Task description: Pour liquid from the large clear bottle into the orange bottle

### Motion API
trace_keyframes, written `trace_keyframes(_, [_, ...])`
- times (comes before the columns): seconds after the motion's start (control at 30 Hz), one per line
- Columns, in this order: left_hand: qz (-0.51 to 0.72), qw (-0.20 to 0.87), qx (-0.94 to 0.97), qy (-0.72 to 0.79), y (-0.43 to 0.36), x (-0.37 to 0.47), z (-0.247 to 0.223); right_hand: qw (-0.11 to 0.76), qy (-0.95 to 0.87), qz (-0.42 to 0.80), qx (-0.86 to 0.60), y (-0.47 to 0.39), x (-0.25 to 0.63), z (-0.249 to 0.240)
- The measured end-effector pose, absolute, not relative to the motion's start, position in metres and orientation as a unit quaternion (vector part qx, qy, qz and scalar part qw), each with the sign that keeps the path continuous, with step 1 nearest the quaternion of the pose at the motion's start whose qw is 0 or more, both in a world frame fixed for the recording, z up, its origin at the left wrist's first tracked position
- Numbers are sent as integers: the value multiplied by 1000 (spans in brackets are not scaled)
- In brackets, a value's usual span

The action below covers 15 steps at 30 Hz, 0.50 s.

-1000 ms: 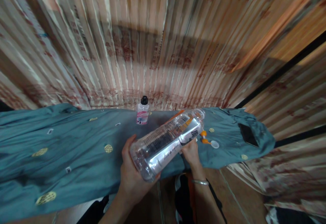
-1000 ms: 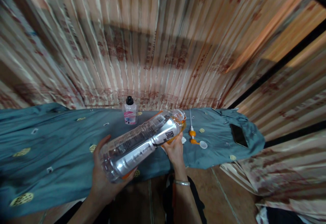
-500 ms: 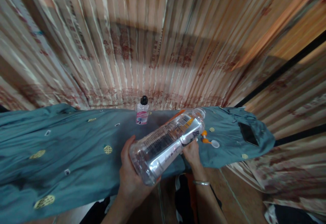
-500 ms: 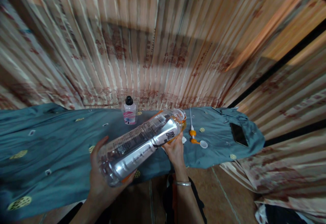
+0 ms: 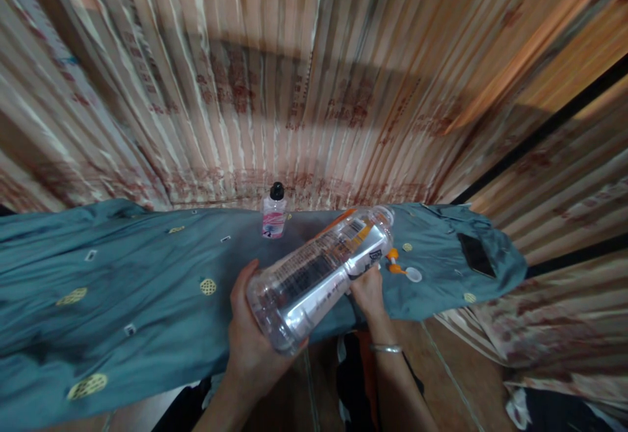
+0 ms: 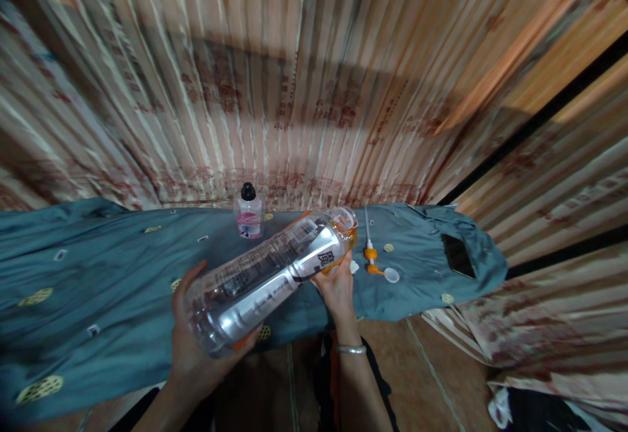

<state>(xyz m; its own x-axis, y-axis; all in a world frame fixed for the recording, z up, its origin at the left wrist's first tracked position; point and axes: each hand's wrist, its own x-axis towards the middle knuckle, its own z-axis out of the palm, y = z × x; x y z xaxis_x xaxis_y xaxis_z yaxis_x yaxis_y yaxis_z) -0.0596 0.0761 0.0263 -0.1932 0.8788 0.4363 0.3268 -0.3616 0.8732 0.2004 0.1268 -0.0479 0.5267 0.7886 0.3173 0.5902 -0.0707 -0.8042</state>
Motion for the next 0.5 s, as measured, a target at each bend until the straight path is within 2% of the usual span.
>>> trace_keyframes(0.3, [578, 263, 581, 509, 75, -60, 23, 498, -437, 139, -736, 127, 196, -43])
trace_keyframes(0.5, [581, 240, 585, 512, 75, -61, 23, 492, -443, 127, -738, 127, 197, -46])
